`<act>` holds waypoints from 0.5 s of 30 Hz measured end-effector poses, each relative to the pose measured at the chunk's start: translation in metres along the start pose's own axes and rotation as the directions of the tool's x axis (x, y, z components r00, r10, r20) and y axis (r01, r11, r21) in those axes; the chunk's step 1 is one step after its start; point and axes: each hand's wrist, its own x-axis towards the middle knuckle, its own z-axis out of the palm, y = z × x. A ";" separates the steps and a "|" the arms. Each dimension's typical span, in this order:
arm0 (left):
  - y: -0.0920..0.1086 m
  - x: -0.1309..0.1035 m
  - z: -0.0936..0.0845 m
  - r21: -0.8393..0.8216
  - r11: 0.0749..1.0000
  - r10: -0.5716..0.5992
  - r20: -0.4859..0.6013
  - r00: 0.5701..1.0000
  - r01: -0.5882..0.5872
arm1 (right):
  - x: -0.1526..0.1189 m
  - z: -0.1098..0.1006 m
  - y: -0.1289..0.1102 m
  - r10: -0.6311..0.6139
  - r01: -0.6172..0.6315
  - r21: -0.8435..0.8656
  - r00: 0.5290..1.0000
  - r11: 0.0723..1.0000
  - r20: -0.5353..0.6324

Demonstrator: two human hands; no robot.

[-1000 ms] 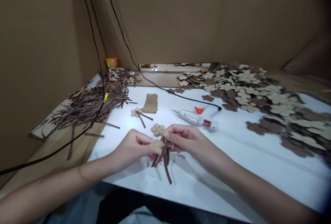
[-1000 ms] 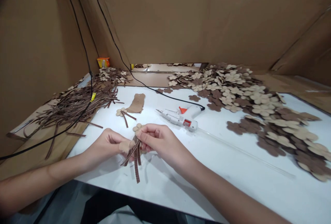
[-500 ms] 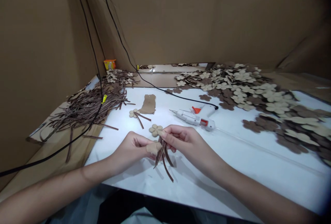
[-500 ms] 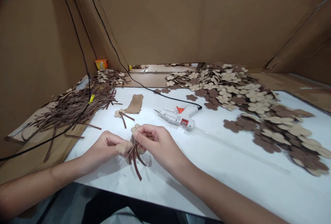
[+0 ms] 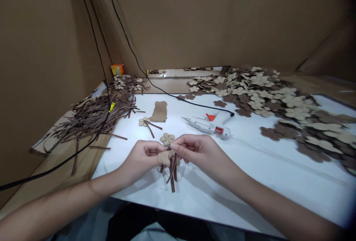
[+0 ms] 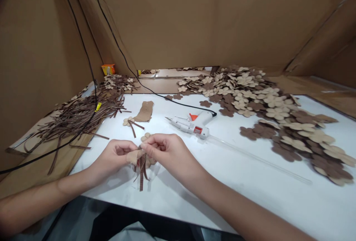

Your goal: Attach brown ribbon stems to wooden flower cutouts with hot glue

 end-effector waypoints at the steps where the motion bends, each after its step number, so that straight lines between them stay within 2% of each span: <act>1: 0.000 0.000 0.000 0.006 1.000 -0.001 -0.005 1.000 0.001 | 0.000 0.000 0.000 0.004 -0.004 0.001 1.000 1.000 0.007; 9: 0.001 -0.004 0.001 0.043 0.998 -0.034 -0.013 0.999 0.034 | 0.000 -0.003 -0.001 0.021 -0.022 0.021 0.999 1.000 0.029; 15: 0.006 -0.004 0.001 0.068 0.997 -0.049 0.001 0.999 0.049 | 0.001 -0.005 -0.002 -0.010 0.010 0.015 0.999 1.000 0.036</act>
